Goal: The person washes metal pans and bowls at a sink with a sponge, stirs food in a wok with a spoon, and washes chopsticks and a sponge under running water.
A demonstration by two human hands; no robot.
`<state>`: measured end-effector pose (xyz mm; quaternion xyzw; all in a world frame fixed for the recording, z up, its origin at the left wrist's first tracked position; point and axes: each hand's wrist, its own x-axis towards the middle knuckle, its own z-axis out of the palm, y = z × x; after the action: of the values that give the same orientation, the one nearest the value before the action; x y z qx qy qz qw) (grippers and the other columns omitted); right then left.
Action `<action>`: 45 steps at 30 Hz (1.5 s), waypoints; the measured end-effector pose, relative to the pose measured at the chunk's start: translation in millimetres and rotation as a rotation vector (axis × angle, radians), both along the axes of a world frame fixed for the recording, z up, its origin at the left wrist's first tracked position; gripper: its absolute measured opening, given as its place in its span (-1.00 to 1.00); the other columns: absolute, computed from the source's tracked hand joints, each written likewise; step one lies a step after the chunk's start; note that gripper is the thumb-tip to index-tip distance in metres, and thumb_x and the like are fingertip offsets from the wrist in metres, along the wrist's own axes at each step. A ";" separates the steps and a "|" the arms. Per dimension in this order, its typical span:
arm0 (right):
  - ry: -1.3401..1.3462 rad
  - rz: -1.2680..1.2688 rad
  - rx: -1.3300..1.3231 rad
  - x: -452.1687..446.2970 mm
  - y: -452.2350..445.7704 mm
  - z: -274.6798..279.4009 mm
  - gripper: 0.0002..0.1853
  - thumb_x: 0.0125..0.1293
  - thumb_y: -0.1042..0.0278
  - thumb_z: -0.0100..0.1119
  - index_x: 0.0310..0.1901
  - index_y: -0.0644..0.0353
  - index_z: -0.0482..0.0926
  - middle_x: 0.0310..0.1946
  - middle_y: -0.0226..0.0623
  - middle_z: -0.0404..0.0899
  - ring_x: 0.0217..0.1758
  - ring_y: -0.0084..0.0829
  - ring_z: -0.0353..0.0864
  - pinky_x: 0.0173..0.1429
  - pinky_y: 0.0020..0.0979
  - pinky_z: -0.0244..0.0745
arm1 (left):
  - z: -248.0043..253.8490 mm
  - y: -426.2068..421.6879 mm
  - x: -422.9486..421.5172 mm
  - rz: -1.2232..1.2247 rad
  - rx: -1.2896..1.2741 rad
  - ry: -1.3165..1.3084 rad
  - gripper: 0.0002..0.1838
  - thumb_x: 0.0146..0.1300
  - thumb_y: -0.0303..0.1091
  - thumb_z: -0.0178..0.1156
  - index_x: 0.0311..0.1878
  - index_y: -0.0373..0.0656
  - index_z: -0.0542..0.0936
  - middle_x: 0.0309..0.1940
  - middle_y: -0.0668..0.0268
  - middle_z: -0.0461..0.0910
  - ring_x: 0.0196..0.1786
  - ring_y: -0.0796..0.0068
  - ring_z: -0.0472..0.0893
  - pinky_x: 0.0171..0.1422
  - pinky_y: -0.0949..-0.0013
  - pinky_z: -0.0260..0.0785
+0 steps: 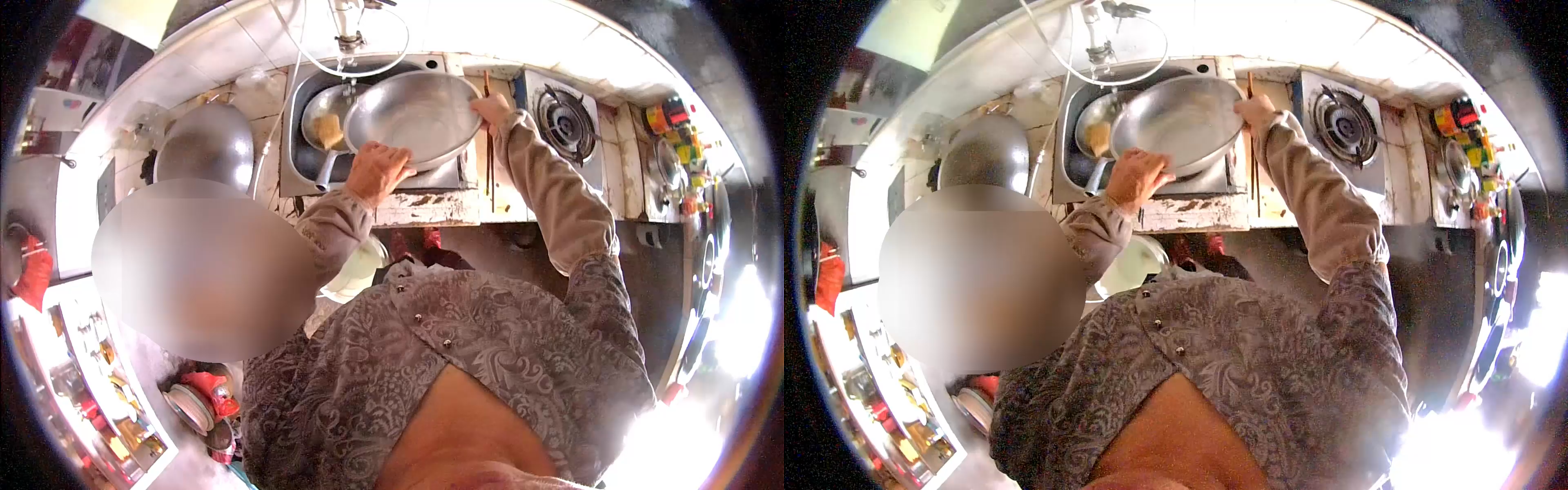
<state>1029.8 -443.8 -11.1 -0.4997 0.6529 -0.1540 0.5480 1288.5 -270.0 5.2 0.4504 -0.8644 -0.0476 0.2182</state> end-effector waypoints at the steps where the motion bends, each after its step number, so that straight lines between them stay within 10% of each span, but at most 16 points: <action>1: -0.148 -0.086 0.070 4.1 10.6 20.4 -0.53 0.14 0.12 0.15 -0.06 0.36 0.40 -0.56 -0.30 0.40 -0.65 -0.58 0.31 -0.67 -0.56 0.22 | -6.9 4.4 1.8 0.012 0.008 0.089 -0.71 0.05 -0.21 0.25 -0.20 -0.10 0.46 -0.45 0.35 0.56 -0.38 0.36 0.55 -0.17 0.25 0.30; 4: -0.390 -0.163 0.086 2.9 26.6 68.1 -0.42 0.21 -0.03 0.09 0.06 0.32 0.32 -0.57 -0.33 0.34 -0.74 -0.68 0.14 -0.73 -0.60 0.06 | -17.5 17.7 -1.5 0.114 0.122 0.552 -0.76 0.16 -0.16 0.14 -0.48 -0.11 0.48 -0.58 0.37 0.49 -0.55 0.44 0.46 -0.48 0.29 0.25; 9: -0.435 -0.235 -0.115 -52.5 42.3 76.5 -0.48 0.20 -0.11 0.08 -0.10 0.27 0.44 -0.59 -0.40 0.32 -0.78 -0.73 0.04 -0.75 -0.62 -0.07 | 19.6 41.3 3.3 0.607 0.182 1.120 -0.66 0.29 -0.15 -0.12 -0.42 -0.16 0.52 -0.57 0.43 0.37 -0.52 0.61 0.29 -0.46 0.41 0.19; 14: -0.482 -0.309 -0.113 -126.6 78.5 51.0 -0.59 0.22 -0.05 0.09 -0.26 0.22 0.53 -0.69 -0.53 0.29 -0.79 -0.75 0.08 -0.76 -0.63 -0.10 | 22.3 55.4 -9.0 0.550 0.270 2.037 -0.49 0.31 0.02 -0.10 0.07 -0.26 0.39 0.05 0.17 0.41 0.08 0.31 0.40 0.12 0.28 0.30; 24: -0.586 -0.421 -0.050 -244.8 163.5 -3.6 -0.63 0.24 0.06 0.08 -0.22 0.29 0.47 -0.70 -0.50 0.26 -0.83 -0.71 0.08 -0.78 -0.61 -0.11 | -79.1 82.5 -24.6 0.371 0.333 2.054 -0.51 0.30 -0.08 -0.07 0.19 -0.19 0.26 0.14 0.27 0.32 0.15 0.33 0.35 0.22 0.21 0.26; 28: -0.608 -0.396 -0.002 -257.0 183.0 -16.6 -0.69 0.24 0.10 0.09 -0.25 0.24 0.47 -0.67 -0.52 0.29 -0.81 -0.77 0.07 -0.80 -0.65 -0.14 | -68.1 63.7 -13.1 1.351 0.865 2.024 -0.59 0.25 -0.12 0.00 0.08 -0.14 0.38 -0.05 0.29 0.45 -0.03 0.34 0.46 -0.07 0.29 0.37; 30: -0.590 -0.392 0.008 -254.0 191.4 -5.9 -0.70 0.24 0.10 0.09 -0.26 0.21 0.48 -0.67 -0.54 0.29 -0.81 -0.78 0.05 -0.80 -0.65 -0.15 | -70.8 78.8 -20.5 1.176 0.420 1.461 -0.62 0.23 -0.11 0.02 0.01 -0.12 0.44 -0.16 0.31 0.50 -0.15 0.36 0.50 -0.20 0.33 0.39; 32: -0.563 -0.393 -0.003 -256.7 187.2 -3.8 -0.69 0.24 0.08 0.09 -0.24 0.20 0.49 -0.68 -0.55 0.28 -0.81 -0.77 0.04 -0.79 -0.65 -0.15 | -88.1 83.7 -35.5 0.691 0.147 1.566 -0.64 0.20 -0.10 0.05 -0.03 -0.11 0.46 -0.24 0.34 0.52 -0.23 0.38 0.52 -0.24 0.35 0.39; 33: -0.566 -0.423 0.014 -258.7 187.1 -5.8 -0.68 0.23 0.07 0.09 -0.23 0.20 0.48 -0.68 -0.54 0.26 -0.81 -0.76 0.04 -0.78 -0.66 -0.14 | -89.5 74.8 -36.9 0.600 0.436 2.266 -0.65 0.19 -0.12 0.07 -0.04 -0.10 0.46 -0.26 0.34 0.53 -0.25 0.38 0.52 -0.25 0.36 0.39; 38: -0.563 -0.419 0.019 -253.7 184.1 -14.4 -0.64 0.23 0.04 0.10 -0.17 0.21 0.47 -0.70 -0.52 0.26 -0.80 -0.74 0.06 -0.78 -0.63 -0.14 | -89.6 71.4 -33.1 1.242 0.604 2.318 -0.67 0.22 -0.21 0.01 -0.05 -0.22 0.48 -0.28 0.21 0.54 -0.25 0.29 0.55 -0.24 0.31 0.43; 45: -0.538 -0.339 -0.033 -245.5 177.4 0.7 -0.64 0.22 0.03 0.09 -0.17 0.17 0.47 -0.72 -0.56 0.30 -0.81 -0.75 0.09 -0.80 -0.66 -0.13 | -76.1 67.0 -33.5 0.683 0.449 2.609 -0.66 0.20 -0.28 0.13 -0.10 -0.39 0.48 -0.16 0.17 0.53 -0.24 0.28 0.52 -0.22 0.25 0.43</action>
<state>784.3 -266.3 -10.4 -0.3340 0.5559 -0.3801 0.6595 1255.0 -203.0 -70.9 0.2933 0.1470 -0.5161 0.7912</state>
